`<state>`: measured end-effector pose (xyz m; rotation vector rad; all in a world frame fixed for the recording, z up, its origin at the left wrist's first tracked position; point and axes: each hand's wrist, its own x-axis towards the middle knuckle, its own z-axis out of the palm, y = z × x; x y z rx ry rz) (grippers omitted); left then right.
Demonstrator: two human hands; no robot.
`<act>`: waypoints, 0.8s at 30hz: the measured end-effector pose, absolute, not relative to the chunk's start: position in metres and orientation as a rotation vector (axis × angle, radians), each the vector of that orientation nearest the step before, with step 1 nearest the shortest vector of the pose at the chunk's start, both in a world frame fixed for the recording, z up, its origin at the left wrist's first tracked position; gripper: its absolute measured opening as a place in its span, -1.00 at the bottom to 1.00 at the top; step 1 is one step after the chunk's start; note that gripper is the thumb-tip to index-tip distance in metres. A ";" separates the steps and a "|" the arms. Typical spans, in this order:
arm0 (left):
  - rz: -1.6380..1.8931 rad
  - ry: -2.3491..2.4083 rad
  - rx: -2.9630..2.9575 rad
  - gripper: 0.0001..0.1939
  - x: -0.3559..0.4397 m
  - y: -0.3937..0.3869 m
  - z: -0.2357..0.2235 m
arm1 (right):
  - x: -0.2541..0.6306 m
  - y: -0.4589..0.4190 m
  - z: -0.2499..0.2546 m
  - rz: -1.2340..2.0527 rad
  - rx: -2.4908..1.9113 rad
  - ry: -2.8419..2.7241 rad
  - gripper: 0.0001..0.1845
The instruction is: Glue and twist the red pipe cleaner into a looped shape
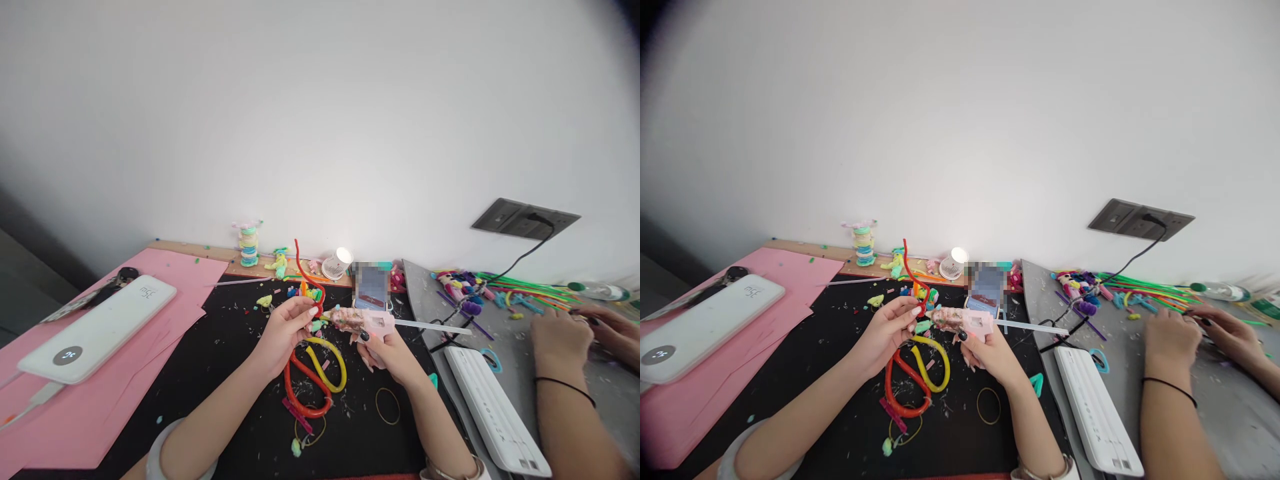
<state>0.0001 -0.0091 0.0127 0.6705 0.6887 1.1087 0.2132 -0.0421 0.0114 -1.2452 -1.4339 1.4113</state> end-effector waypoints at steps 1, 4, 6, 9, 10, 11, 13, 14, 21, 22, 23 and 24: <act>1.109 0.691 0.666 -0.79 0.000 -0.009 0.013 | 0.213 -0.042 0.012 1.407 -1.251 -1.442 -0.54; 1.115 0.704 0.650 -0.77 0.000 -0.009 0.014 | 0.211 -0.043 0.012 1.410 -1.270 -1.469 -0.53; 1.120 0.709 0.646 -0.77 0.000 -0.009 0.013 | 0.211 -0.042 0.011 1.421 -1.267 -1.485 -0.56; 1.122 0.711 0.650 -0.77 -0.001 -0.008 0.012 | 0.212 -0.042 0.010 1.441 -1.253 -1.492 -0.60; 1.125 0.713 0.650 -0.77 -0.001 -0.008 0.011 | 0.213 -0.042 0.010 1.441 -1.248 -1.484 -0.60; 1.128 0.715 0.648 -0.78 -0.002 -0.007 0.010 | 0.215 -0.042 0.010 1.435 -1.248 -1.471 -0.59; 1.139 0.716 0.639 -0.78 -0.002 -0.007 0.009 | 0.218 -0.042 0.012 1.405 -1.245 -1.431 -0.58; 1.142 0.713 0.633 -0.78 -0.003 -0.007 0.009 | 0.220 -0.042 0.013 1.382 -1.242 -1.403 -0.57; 1.135 0.673 0.589 -0.78 -0.003 -0.007 0.010 | 0.243 -0.037 0.021 0.965 -1.331 -1.206 -0.63; 1.134 0.667 0.589 -0.78 -0.003 -0.007 0.010 | 0.248 -0.037 0.021 0.851 -1.392 -1.177 -0.67; 1.133 0.662 0.589 -0.78 -0.003 -0.007 0.011 | 0.253 -0.037 0.020 0.740 -1.468 -1.151 -0.70; 1.131 0.657 0.589 -0.79 -0.003 -0.007 0.011 | 0.259 -0.037 0.020 0.625 -1.553 -1.136 -0.72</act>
